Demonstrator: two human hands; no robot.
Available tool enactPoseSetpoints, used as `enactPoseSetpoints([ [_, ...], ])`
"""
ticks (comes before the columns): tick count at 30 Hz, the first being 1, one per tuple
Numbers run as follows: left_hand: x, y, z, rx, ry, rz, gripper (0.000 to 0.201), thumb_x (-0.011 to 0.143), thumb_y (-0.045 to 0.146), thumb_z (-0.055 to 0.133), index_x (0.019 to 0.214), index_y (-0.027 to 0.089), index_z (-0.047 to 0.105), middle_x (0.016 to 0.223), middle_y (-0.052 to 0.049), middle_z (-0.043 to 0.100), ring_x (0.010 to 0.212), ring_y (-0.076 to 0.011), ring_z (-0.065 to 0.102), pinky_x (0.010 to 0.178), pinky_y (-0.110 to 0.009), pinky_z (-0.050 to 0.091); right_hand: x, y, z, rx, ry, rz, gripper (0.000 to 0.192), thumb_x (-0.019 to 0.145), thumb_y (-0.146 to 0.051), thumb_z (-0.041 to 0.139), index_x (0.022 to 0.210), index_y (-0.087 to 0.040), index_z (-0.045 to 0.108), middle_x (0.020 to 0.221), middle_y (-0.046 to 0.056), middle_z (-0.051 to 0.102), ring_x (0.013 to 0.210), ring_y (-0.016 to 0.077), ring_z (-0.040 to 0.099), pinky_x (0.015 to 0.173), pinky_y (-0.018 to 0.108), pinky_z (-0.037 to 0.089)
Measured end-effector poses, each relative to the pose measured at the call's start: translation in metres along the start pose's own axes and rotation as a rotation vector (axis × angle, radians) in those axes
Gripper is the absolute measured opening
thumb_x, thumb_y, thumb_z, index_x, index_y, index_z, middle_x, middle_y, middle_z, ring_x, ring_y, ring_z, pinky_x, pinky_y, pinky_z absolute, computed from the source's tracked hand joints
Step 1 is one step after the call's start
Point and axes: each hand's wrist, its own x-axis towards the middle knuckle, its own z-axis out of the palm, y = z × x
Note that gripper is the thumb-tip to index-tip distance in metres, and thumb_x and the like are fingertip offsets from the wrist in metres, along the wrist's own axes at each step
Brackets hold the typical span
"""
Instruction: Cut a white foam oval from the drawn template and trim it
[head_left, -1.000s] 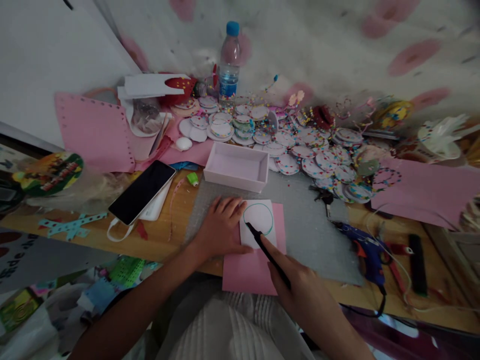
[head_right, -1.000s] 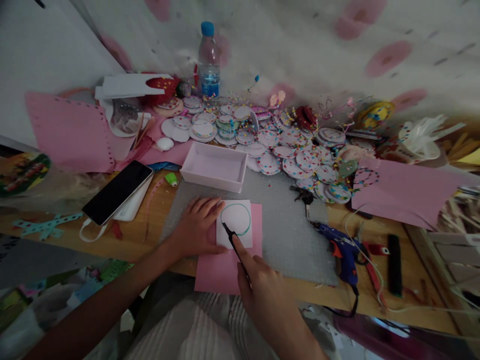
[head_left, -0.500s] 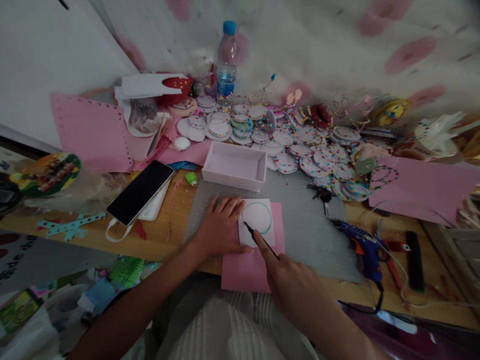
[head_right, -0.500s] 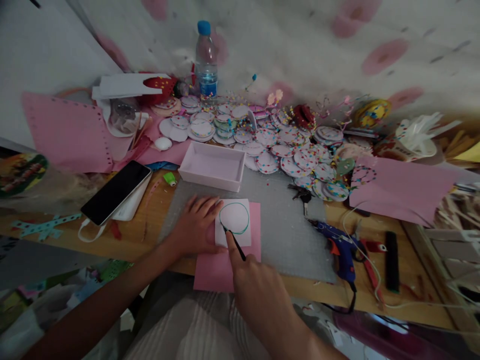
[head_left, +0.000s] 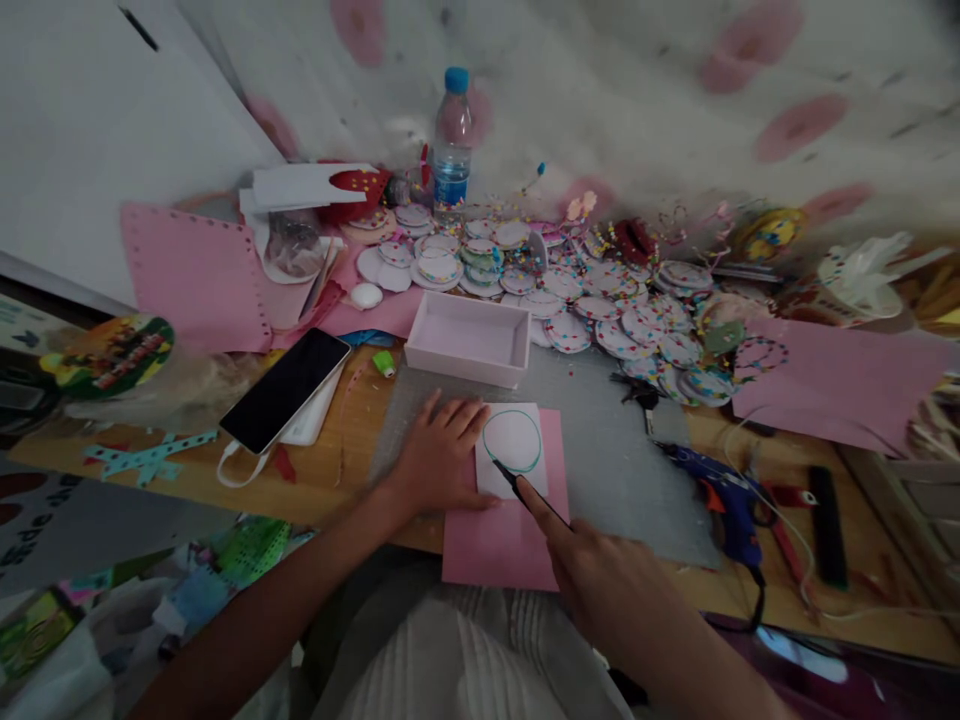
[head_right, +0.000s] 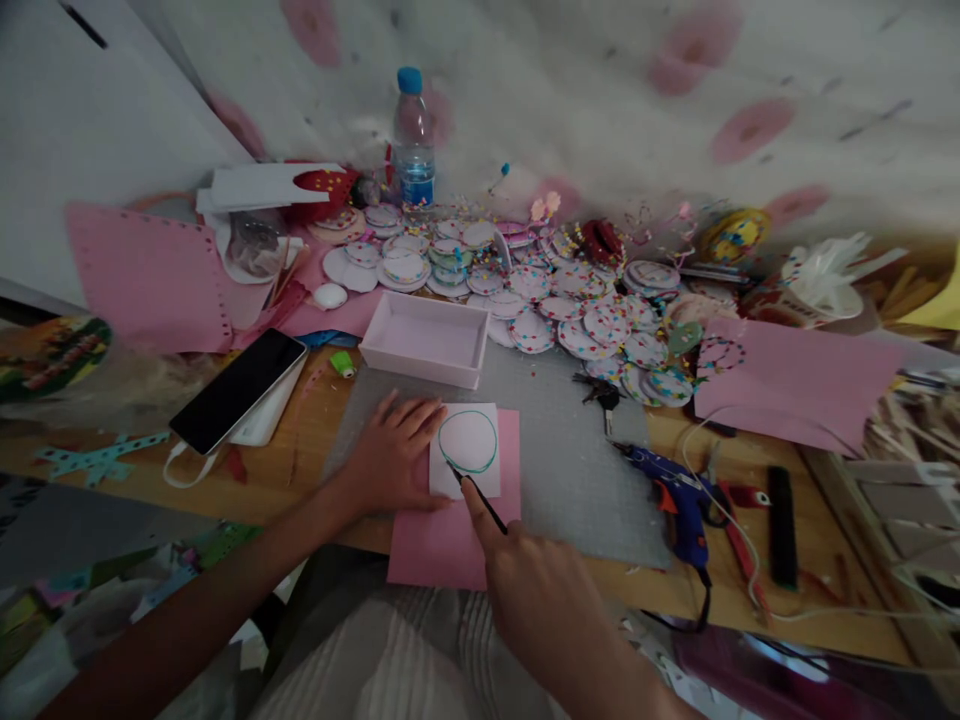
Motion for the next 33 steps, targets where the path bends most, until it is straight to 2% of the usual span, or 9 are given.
enactPoseSetpoints([
  [3,0.004,-0.013,-0.007,-0.035,-0.102,0.138,0.11,0.063,0.08,0.055,0.147,0.012,0.03,0.149,-0.016,0.037,0.135,-0.0334,0.035,0.117,-0.051,0.008,-0.004,0.012,-0.014,0.057,0.014,-0.053,0.081,0.078,-0.009,0.045,0.152,-0.021,0.013,0.072,0.002,0.071,0.052,0.0204,0.067,0.04,0.026,0.034],
  [7,0.008,-0.03,-0.012,-0.081,-0.19,0.264,0.105,0.067,0.077,0.055,0.148,0.016,0.029,0.153,-0.012,0.032,0.14,-0.0304,0.029,0.117,-0.046,0.012,-0.006,0.018,-0.021,0.128,0.042,-0.012,0.075,0.085,-0.012,0.038,0.153,-0.024,0.008,0.079,0.003,0.072,0.053,0.021,0.068,0.042,0.027,0.038],
  [11,0.009,-0.034,-0.012,-0.094,-0.186,0.264,0.106,0.066,0.077,0.055,0.148,0.016,0.028,0.153,-0.012,0.03,0.14,-0.0304,0.028,0.117,-0.047,0.011,-0.001,0.012,-0.011,0.158,0.0,-0.031,0.076,0.084,-0.008,0.037,0.153,-0.021,0.007,0.081,0.004,0.072,0.057,0.022,0.069,0.045,0.029,0.041],
  [16,0.009,-0.031,-0.013,-0.095,-0.187,0.267,0.103,0.068,0.075,0.055,0.147,0.015,0.03,0.153,-0.012,0.031,0.139,-0.0312,0.03,0.117,-0.047,0.012,0.007,0.005,-0.006,0.13,-0.019,-0.055,0.078,0.082,-0.007,0.039,0.153,-0.02,0.008,0.081,0.005,0.071,0.056,0.0201,0.068,0.044,0.027,0.038],
  [20,0.009,-0.03,-0.015,-0.094,-0.184,0.26,0.102,0.069,0.077,0.051,0.146,0.014,0.03,0.153,-0.013,0.032,0.138,-0.0326,0.031,0.116,-0.047,0.013,0.009,0.003,-0.005,0.069,-0.02,-0.061,0.079,0.082,-0.007,0.041,0.153,-0.02,0.01,0.077,0.004,0.07,0.052,0.0186,0.067,0.042,0.026,0.032],
  [24,0.01,-0.032,-0.012,-0.094,-0.192,0.265,0.105,0.067,0.077,0.055,0.146,0.014,0.031,0.152,-0.015,0.033,0.138,-0.0332,0.031,0.116,-0.049,0.013,0.007,0.002,-0.002,0.044,-0.017,-0.046,0.081,0.081,-0.007,0.043,0.152,-0.019,0.008,0.075,0.002,0.07,0.051,0.0181,0.066,0.041,0.025,0.028],
  [33,0.011,-0.034,-0.01,-0.091,-0.216,0.265,0.107,0.066,0.078,0.055,0.148,0.015,0.028,0.152,-0.015,0.032,0.138,-0.0338,0.03,0.116,-0.049,0.013,0.006,0.0,-0.001,0.052,0.016,-0.043,0.081,0.081,-0.006,0.043,0.152,-0.018,0.006,0.076,0.002,0.069,0.05,0.0188,0.066,0.041,0.027,0.029],
])
